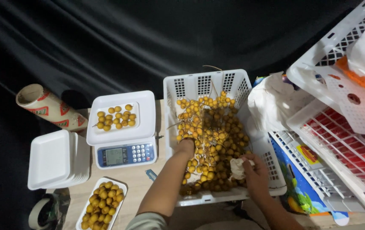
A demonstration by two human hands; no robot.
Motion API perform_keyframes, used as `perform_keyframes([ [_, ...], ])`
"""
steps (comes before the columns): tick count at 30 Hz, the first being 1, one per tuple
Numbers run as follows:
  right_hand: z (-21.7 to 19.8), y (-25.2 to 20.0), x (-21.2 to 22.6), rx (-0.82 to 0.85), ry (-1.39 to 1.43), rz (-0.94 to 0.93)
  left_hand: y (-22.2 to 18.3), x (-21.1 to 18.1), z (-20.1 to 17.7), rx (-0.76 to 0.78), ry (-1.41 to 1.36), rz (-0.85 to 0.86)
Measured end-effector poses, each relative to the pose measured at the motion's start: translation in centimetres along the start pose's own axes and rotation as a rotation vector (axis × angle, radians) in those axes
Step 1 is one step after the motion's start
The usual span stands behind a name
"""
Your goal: Sorting and cleaning longan fruits by hand, wiping each one with a cloth before placing it on a scale for weighing.
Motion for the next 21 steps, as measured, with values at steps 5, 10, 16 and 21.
perform_keyframes([
  [5,0.1,-0.1,0.8,0.017,-0.040,0.032,0.1,-0.1,0.2,-0.068,0.043,0.010],
  [10,0.6,0.1,2.3,0.086,-0.131,0.048,2.6,1.1,2.9,0.023,0.254,-0.080],
  [16,0.4,-0.2,4.0,-0.018,-0.127,0.174,-11.1,-1.4,-6.3,-0.290,-0.629,0.110],
  [21,3.6,1.3,-1.2,-0.035,0.151,0.285,-19.9,-5.2,-7.9,-0.096,-1.172,0.206],
])
Point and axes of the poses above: each hand's wrist, its own y-axis towards the middle knuckle, its own z-axis out of the palm, x = y × z, the point moved 8 cm from there along y, towards the middle knuckle, and after that the axes turned 6 degrees about -x, right-handed, at the moved point
